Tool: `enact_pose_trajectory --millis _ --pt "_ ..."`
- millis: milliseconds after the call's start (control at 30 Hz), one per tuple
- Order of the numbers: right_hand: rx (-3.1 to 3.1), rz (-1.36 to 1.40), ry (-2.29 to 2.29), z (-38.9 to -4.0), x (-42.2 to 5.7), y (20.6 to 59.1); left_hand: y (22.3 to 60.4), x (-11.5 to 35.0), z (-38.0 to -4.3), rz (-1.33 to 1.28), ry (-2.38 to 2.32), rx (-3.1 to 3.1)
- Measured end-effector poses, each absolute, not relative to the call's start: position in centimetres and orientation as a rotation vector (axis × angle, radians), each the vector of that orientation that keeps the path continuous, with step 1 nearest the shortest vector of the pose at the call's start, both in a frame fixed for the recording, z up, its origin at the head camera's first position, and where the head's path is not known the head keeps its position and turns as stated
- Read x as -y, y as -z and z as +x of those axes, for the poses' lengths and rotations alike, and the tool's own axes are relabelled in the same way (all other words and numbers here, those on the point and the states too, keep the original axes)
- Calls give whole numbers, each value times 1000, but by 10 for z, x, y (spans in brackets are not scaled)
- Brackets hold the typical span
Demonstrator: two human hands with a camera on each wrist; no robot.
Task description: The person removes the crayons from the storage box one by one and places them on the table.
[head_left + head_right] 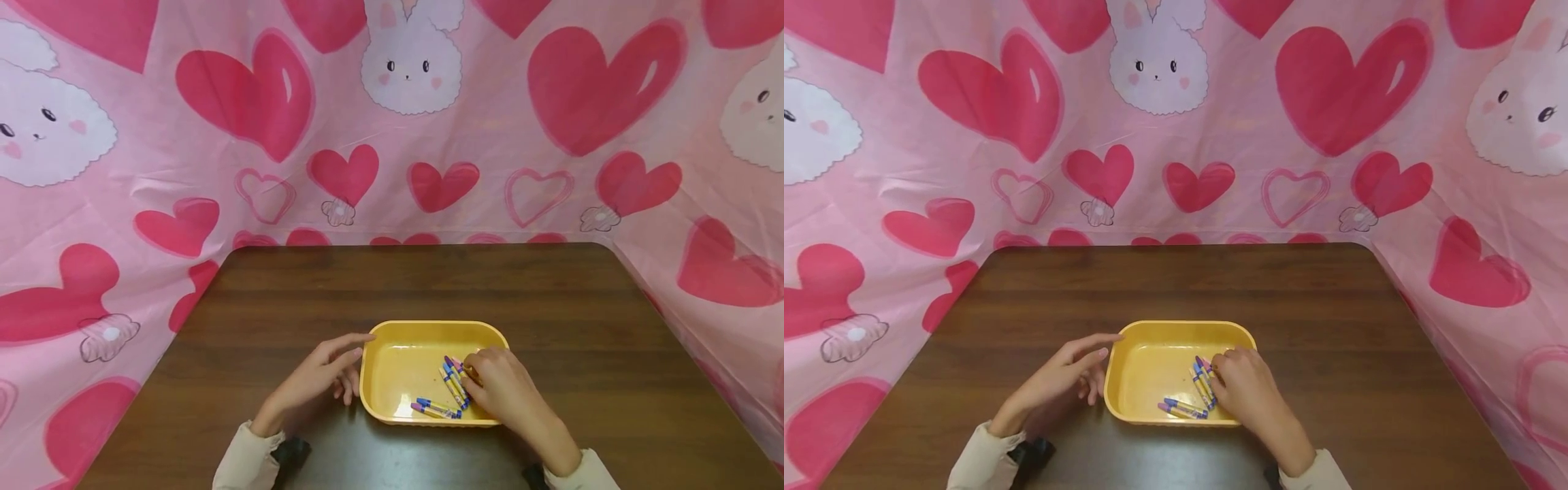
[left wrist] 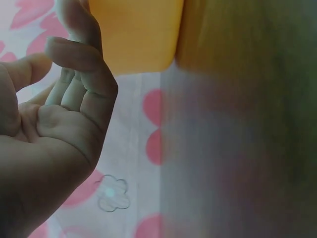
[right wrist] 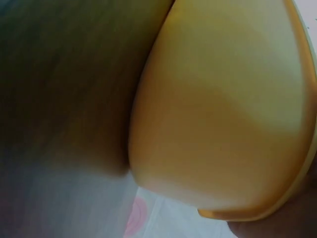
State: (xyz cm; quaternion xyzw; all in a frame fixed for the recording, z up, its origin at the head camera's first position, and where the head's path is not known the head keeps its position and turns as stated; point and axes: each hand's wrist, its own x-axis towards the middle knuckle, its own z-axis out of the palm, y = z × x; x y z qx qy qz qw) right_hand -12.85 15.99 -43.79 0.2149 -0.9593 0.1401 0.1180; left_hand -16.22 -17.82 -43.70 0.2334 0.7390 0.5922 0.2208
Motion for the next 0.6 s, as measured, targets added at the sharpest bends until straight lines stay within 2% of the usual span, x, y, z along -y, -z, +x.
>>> enact_pose_trajectory --millis 600 --pt "2861 599 -373 -125 -161 440 452 177 -164 627 -1721 -1812"
